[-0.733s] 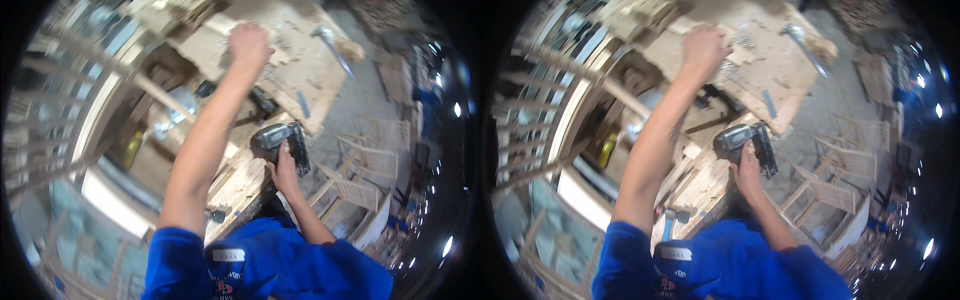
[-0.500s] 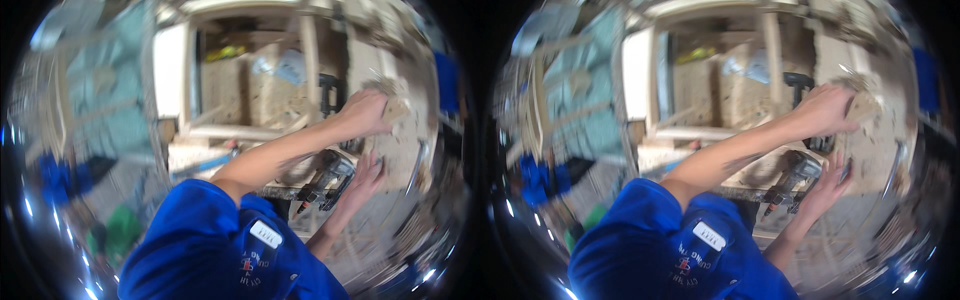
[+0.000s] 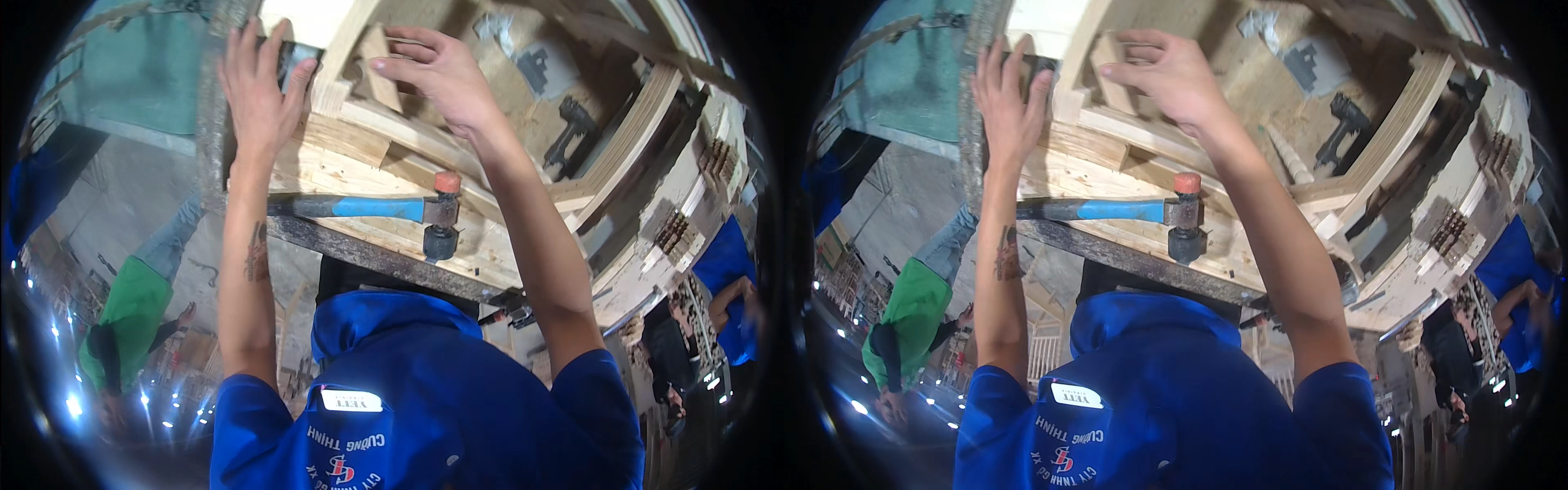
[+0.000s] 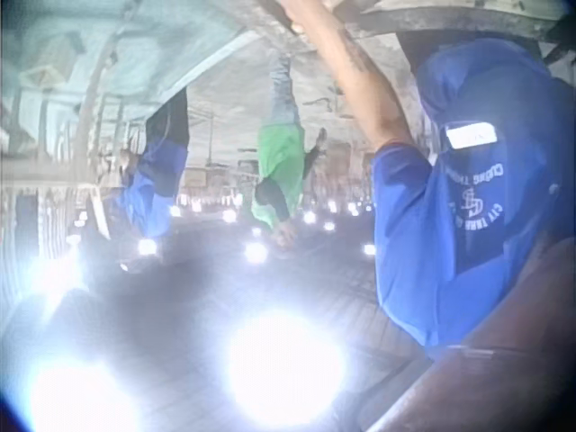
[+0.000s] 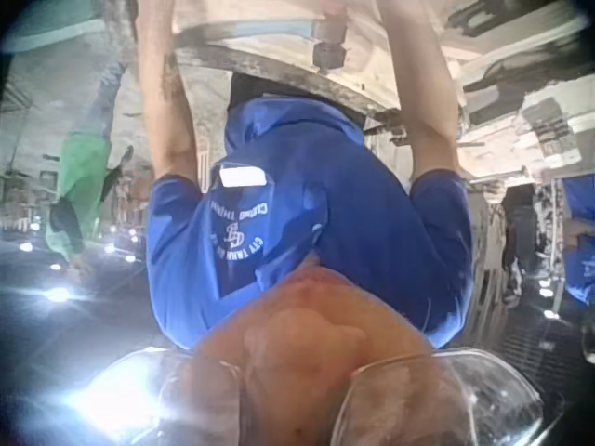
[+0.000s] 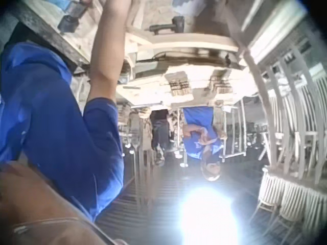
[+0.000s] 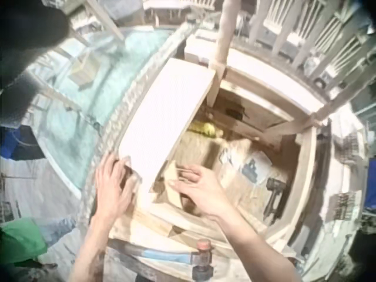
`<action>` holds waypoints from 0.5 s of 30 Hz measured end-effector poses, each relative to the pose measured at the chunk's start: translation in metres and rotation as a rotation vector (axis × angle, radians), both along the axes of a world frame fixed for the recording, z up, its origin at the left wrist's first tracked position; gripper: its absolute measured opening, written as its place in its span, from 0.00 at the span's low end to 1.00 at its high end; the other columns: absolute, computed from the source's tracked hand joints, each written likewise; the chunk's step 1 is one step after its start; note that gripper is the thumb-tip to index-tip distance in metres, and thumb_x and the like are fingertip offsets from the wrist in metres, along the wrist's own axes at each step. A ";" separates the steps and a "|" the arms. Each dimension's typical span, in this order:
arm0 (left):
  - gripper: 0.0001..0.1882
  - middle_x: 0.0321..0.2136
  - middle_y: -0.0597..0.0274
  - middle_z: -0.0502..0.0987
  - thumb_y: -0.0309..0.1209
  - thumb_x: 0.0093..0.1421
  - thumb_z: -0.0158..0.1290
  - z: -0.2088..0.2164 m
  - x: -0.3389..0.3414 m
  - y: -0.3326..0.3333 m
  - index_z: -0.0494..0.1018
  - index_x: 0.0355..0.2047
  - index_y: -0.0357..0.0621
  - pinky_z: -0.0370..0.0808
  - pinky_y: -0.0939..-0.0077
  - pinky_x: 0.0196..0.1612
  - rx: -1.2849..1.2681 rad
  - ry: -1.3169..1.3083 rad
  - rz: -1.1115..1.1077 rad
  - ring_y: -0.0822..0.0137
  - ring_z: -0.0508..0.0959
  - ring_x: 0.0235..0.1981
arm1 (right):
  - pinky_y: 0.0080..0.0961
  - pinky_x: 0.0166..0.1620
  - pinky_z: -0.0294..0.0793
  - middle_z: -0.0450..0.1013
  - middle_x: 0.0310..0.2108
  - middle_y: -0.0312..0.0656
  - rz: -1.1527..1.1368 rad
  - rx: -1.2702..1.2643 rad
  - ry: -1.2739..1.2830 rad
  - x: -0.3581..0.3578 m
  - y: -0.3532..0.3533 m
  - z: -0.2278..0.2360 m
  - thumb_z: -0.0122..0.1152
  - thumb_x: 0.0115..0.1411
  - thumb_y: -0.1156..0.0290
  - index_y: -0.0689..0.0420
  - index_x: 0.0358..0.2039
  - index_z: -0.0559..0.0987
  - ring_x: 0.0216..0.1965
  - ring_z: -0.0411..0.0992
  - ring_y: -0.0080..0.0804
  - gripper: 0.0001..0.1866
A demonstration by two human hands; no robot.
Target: The person assembles wooden chair frames by aligning components and securing them with a pneumatic nail gun. They repeatedly pick up chair frames, position them on a workbench, and fasten joints before moving to the next unit.
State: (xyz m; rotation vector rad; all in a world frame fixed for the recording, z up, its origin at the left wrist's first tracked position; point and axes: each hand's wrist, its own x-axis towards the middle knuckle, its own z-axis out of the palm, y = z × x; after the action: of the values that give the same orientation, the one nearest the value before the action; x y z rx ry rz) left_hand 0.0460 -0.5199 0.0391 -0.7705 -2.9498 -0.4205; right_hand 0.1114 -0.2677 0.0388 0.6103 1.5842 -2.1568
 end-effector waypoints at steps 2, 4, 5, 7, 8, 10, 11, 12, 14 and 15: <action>0.37 0.71 0.49 0.59 0.61 0.67 0.51 -0.014 -0.005 0.000 0.65 0.70 0.57 0.42 0.36 0.74 0.030 -0.002 -0.034 0.41 0.49 0.75 | 0.26 0.48 0.82 0.74 0.59 0.52 -0.019 -0.022 -0.019 0.002 -0.015 -0.016 0.76 0.57 0.66 0.61 0.63 0.73 0.50 0.79 0.31 0.35; 0.37 0.71 0.50 0.59 0.63 0.68 0.47 -0.018 -0.005 0.001 0.65 0.69 0.56 0.41 0.32 0.73 0.075 0.026 -0.056 0.41 0.50 0.75 | 0.24 0.49 0.82 0.73 0.61 0.51 -0.104 -0.118 -0.044 0.007 -0.024 -0.018 0.78 0.56 0.64 0.59 0.64 0.72 0.51 0.78 0.33 0.37; 0.33 0.67 0.47 0.64 0.56 0.68 0.48 -0.022 -0.004 0.006 0.68 0.66 0.50 0.49 0.38 0.70 0.038 0.154 -0.022 0.42 0.57 0.69 | 0.23 0.44 0.82 0.76 0.53 0.48 -0.189 -0.165 -0.083 0.003 -0.030 -0.012 0.74 0.59 0.68 0.61 0.57 0.75 0.45 0.79 0.30 0.28; 0.29 0.65 0.42 0.64 0.46 0.68 0.48 -0.015 -0.004 0.017 0.69 0.63 0.43 0.53 0.43 0.69 0.003 0.121 0.008 0.40 0.59 0.67 | 0.21 0.33 0.80 0.82 0.36 0.41 -0.374 -0.250 -0.155 -0.004 -0.038 -0.005 0.65 0.65 0.76 0.66 0.44 0.81 0.34 0.80 0.23 0.09; 0.28 0.68 0.39 0.60 0.44 0.69 0.45 -0.002 -0.006 0.016 0.68 0.64 0.41 0.48 0.42 0.72 -0.001 -0.030 0.025 0.35 0.54 0.71 | 0.18 0.39 0.81 0.82 0.43 0.42 -0.329 -0.220 -0.124 -0.005 -0.035 -0.010 0.67 0.64 0.79 0.68 0.51 0.78 0.39 0.81 0.22 0.15; 0.27 0.66 0.40 0.62 0.43 0.69 0.45 -0.003 -0.006 0.017 0.69 0.63 0.42 0.51 0.43 0.71 -0.030 0.027 0.007 0.37 0.57 0.70 | 0.18 0.42 0.81 0.82 0.44 0.43 -0.243 -0.193 -0.086 -0.005 -0.028 -0.009 0.67 0.64 0.78 0.69 0.52 0.78 0.40 0.80 0.23 0.17; 0.27 0.65 0.40 0.64 0.43 0.69 0.45 -0.003 -0.006 0.017 0.69 0.63 0.42 0.52 0.44 0.71 -0.043 0.057 0.000 0.38 0.58 0.69 | 0.18 0.44 0.81 0.82 0.44 0.43 -0.199 -0.178 -0.067 -0.006 -0.027 -0.007 0.66 0.64 0.78 0.70 0.52 0.78 0.41 0.80 0.23 0.17; 0.27 0.65 0.41 0.64 0.43 0.69 0.45 -0.003 -0.007 0.017 0.69 0.63 0.42 0.52 0.44 0.71 -0.040 0.058 0.000 0.38 0.59 0.69 | 0.18 0.45 0.80 0.81 0.44 0.44 -0.200 -0.150 -0.025 -0.006 -0.029 -0.009 0.67 0.64 0.78 0.70 0.53 0.77 0.42 0.80 0.23 0.18; 0.26 0.65 0.41 0.64 0.43 0.70 0.45 -0.003 -0.005 0.016 0.70 0.63 0.42 0.52 0.44 0.71 -0.031 0.059 0.011 0.39 0.59 0.69 | 0.18 0.48 0.79 0.81 0.45 0.44 -0.191 -0.088 0.057 -0.004 -0.031 -0.012 0.67 0.64 0.77 0.71 0.54 0.77 0.44 0.79 0.23 0.19; 0.26 0.65 0.41 0.64 0.43 0.70 0.45 -0.003 -0.004 0.017 0.70 0.62 0.42 0.52 0.44 0.71 -0.024 0.061 0.015 0.39 0.59 0.69 | 0.18 0.49 0.79 0.81 0.46 0.44 -0.194 -0.097 0.023 -0.004 -0.030 -0.010 0.67 0.64 0.77 0.71 0.54 0.77 0.44 0.79 0.23 0.19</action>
State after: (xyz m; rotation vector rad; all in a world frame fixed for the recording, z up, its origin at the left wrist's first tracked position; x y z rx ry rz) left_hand 0.0418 -0.5033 0.0361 -0.7489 -2.9069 -0.3549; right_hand 0.1077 -0.2972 0.0288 0.7371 1.4750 -2.3736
